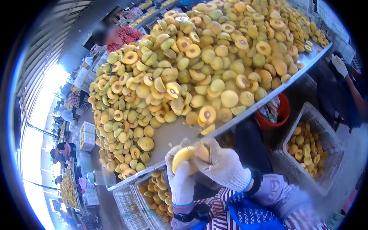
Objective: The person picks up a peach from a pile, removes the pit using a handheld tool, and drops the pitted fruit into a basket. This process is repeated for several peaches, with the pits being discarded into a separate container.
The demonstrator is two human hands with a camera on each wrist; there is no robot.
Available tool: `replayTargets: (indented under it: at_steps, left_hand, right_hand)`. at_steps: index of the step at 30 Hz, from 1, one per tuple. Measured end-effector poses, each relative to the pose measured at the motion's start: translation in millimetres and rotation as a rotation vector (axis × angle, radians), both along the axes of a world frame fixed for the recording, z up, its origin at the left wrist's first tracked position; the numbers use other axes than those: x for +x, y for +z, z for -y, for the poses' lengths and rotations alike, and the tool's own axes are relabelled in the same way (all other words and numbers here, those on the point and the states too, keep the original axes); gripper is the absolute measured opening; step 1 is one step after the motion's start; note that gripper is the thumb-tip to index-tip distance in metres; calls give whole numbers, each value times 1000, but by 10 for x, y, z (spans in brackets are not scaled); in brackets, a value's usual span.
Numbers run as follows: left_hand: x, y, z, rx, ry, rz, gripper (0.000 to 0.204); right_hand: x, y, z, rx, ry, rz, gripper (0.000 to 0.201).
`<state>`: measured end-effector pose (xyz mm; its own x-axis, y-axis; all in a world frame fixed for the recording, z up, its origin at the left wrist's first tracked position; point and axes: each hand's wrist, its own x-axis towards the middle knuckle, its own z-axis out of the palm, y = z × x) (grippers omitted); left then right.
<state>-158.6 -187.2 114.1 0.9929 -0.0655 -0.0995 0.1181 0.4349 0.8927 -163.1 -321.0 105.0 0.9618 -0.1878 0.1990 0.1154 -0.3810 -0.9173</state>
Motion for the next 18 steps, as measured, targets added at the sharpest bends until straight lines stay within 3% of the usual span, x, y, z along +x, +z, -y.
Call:
replayTargets:
  at_steps: [2,7,10,13,16,18]
  left_hand:
    - [1,-20,-50,241,-24,33,49]
    - [-27,-196,-58,355,23,223,51]
    - [-50,-32,-46,591,2,281,50]
    - [-86,-59,-2,780,79,516,47]
    - [-94,-127,23,694,127,508,46]
    - [-34,-63,24,451,188,252,51]
  right_hand:
    - [-38,-26,1,-41,6,-82,36]
    - [-30,-61,7,184,54,-60,33]
    - [-33,179,130,378,190,-471,32]
    - [-72,37,104,331,162,-301,31]
    - [-109,252,149,505,243,-524,32]
    - [-171,225,144,388,472,-492,34]
